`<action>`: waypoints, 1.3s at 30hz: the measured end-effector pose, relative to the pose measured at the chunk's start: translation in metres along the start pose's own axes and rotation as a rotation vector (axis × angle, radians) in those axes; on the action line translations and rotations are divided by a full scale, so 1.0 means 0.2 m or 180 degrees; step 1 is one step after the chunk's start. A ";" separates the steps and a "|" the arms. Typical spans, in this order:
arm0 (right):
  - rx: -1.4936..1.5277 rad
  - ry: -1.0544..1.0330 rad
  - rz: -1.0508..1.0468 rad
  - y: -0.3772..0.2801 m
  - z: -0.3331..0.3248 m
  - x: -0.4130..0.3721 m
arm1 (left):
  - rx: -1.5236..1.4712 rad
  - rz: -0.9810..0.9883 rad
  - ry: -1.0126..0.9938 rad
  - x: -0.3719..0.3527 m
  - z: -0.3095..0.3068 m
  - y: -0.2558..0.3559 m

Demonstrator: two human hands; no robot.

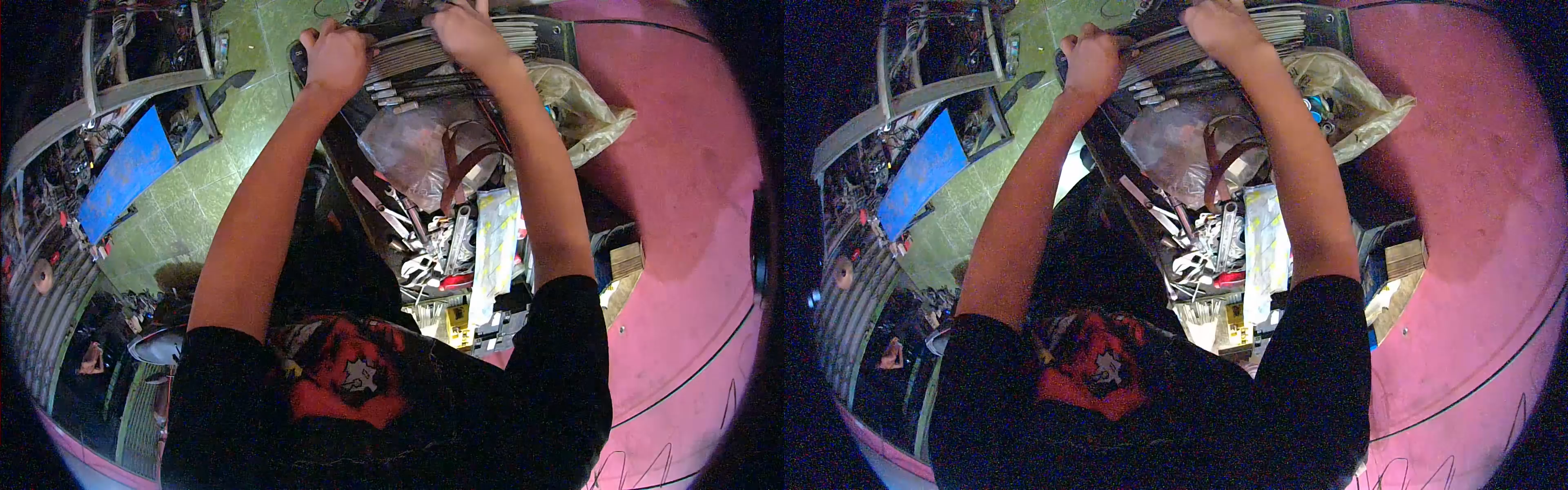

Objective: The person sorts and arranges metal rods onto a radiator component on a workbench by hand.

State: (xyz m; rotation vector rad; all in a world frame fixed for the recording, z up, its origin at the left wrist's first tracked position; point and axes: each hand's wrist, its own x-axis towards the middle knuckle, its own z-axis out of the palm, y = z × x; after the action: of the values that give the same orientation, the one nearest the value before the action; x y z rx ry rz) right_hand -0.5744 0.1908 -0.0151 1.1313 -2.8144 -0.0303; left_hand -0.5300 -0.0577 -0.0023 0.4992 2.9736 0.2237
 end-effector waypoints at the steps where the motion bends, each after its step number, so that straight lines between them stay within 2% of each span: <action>1: -0.0152 -0.0384 -0.0036 0.02 0.03 0.01 | -0.0041 0.0007 -0.0066 0.00 0.00 0.00; 2: -0.0305 -0.0764 -0.0070 0.04 0.06 0.01 | -0.0037 0.0012 -0.0065 0.00 -0.01 0.01; 3: -0.0303 -0.0758 -0.0068 0.03 0.03 0.03 | 0.0014 0.0011 -0.0073 0.00 0.00 0.02; 5: 0.0281 -0.1154 0.0413 0.00 -0.09 0.09 | 0.0075 0.0011 -0.0073 0.00 0.00 0.01; 8: 0.0072 -0.1462 0.0375 0.01 -0.04 0.07 | -0.0102 -0.0099 -0.0205 0.01 0.00 0.02; 12: 0.0505 -0.1416 0.0582 -0.02 -0.12 0.07 | 0.0015 -0.0156 -0.0357 0.00 -0.02 0.04; 14: 0.0828 0.0190 0.0033 0.02 0.00 -0.02 | -0.0091 -0.0173 -0.0351 0.01 -0.01 0.04; 15: 0.0829 0.0186 0.0030 0.01 -0.03 0.00 | -0.0088 -0.0158 -0.0307 0.01 0.00 0.03; 17: 0.0277 -0.1389 0.0161 0.01 -0.11 0.08 | -0.0087 -0.0145 -0.0261 0.01 0.00 0.03; 18: 0.0274 -0.1389 0.0159 0.01 -0.08 0.07 | -0.0116 -0.0147 -0.0264 0.01 0.00 0.03; 20: 0.0319 -0.0990 0.0098 0.02 -0.04 0.05 | -0.0149 -0.0148 -0.0266 0.01 -0.01 0.03; 21: 0.0313 -0.0994 0.0096 0.02 -0.02 0.04 | -0.0211 -0.0163 -0.0238 0.01 0.00 0.03; 23: 0.0033 0.0281 -0.0216 0.02 0.03 0.00 | -0.0276 -0.0180 -0.0207 0.02 0.02 0.02; 24: 0.0031 0.0281 -0.0218 0.03 0.04 0.00 | -0.0320 -0.0169 -0.0186 0.02 0.02 0.02; 26: -0.0304 -0.0515 -0.0357 0.04 0.08 -0.01 | -0.0367 -0.0156 -0.0165 0.02 0.02 0.02; 27: -0.0307 -0.0515 -0.0357 0.04 0.08 -0.01 | -0.0250 -0.0118 -0.0201 0.02 0.02 0.02; 29: 0.0148 0.0362 -0.0445 0.04 0.07 -0.01 | -0.0133 -0.0077 -0.0234 0.02 0.02 0.02; 30: 0.0144 0.0363 -0.0444 0.04 0.10 -0.01 | -0.0164 -0.0019 -0.0093 0.01 0.02 0.02; 32: 0.0157 0.1551 -0.0569 0.04 0.17 -0.01 | -0.0195 0.0045 0.0052 0.01 0.03 0.01; 33: 0.0154 0.1550 -0.0567 0.03 0.12 -0.01 | -0.0221 0.0039 0.0022 0.01 0.02 0.00; 35: -0.0003 0.0297 -0.0223 0.01 -0.02 -0.02 | -0.0248 0.0037 -0.0010 0.01 -0.01 0.00; 36: -0.0002 0.0290 -0.0216 0.02 0.00 -0.03 | -0.0213 0.0064 -0.0005 0.01 -0.02 -0.01; 38: -0.0137 -0.0378 -0.0046 0.04 0.02 -0.05 | -0.0186 0.0108 0.0006 0.01 -0.04 -0.02; 39: -0.0148 -0.0383 -0.0035 0.04 -0.01 -0.05 | -0.0269 0.0158 0.0118 0.01 -0.04 -0.03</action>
State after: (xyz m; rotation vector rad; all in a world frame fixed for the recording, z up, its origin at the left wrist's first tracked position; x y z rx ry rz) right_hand -0.5722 0.2029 -0.0132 1.1724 -2.8948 -0.1695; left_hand -0.5355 -0.0636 0.0042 0.5649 2.9745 0.3654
